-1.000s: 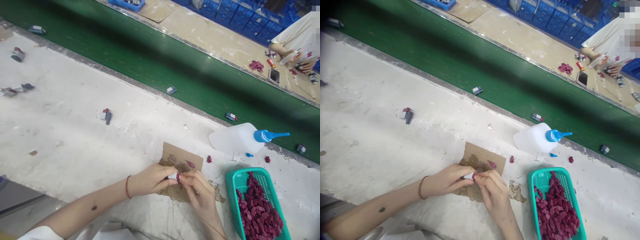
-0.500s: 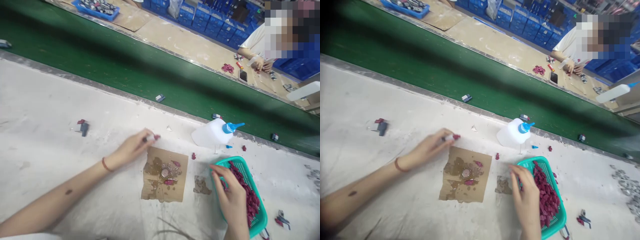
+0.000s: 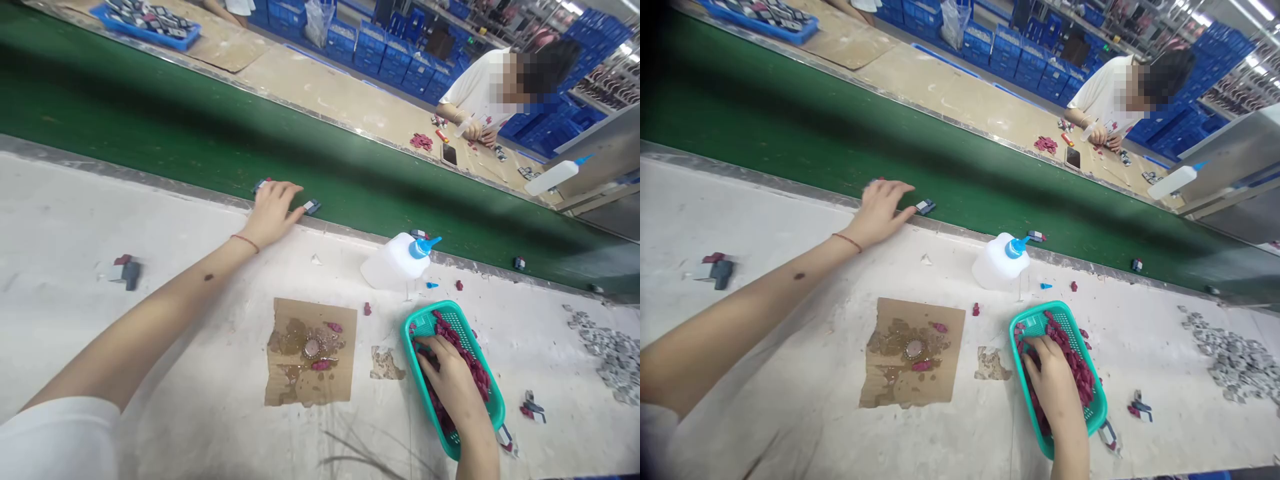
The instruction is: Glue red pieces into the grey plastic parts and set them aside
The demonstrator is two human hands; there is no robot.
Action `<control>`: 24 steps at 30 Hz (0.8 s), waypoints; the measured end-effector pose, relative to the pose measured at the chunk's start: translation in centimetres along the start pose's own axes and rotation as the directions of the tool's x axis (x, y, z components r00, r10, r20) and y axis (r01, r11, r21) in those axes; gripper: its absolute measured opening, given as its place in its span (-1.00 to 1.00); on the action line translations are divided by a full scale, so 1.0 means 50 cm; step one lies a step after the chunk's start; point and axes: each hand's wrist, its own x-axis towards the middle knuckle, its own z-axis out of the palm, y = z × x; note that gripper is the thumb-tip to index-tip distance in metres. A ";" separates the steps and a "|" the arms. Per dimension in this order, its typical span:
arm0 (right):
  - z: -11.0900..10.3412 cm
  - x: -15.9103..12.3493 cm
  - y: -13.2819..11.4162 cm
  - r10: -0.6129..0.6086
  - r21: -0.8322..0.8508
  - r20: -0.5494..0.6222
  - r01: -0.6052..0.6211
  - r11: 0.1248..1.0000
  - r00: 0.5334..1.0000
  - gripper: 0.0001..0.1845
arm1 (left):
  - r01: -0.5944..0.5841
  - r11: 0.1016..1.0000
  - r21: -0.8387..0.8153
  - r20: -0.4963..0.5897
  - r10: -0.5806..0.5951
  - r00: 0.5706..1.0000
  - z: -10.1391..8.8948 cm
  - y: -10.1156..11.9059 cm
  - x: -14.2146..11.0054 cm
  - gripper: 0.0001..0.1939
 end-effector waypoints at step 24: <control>-0.009 0.020 0.010 -0.070 0.073 -0.013 0.070 0.995 0.997 -0.82 | 0.613 0.115 -0.782 0.570 -0.268 0.777 -0.060 0.147 -0.131 -0.65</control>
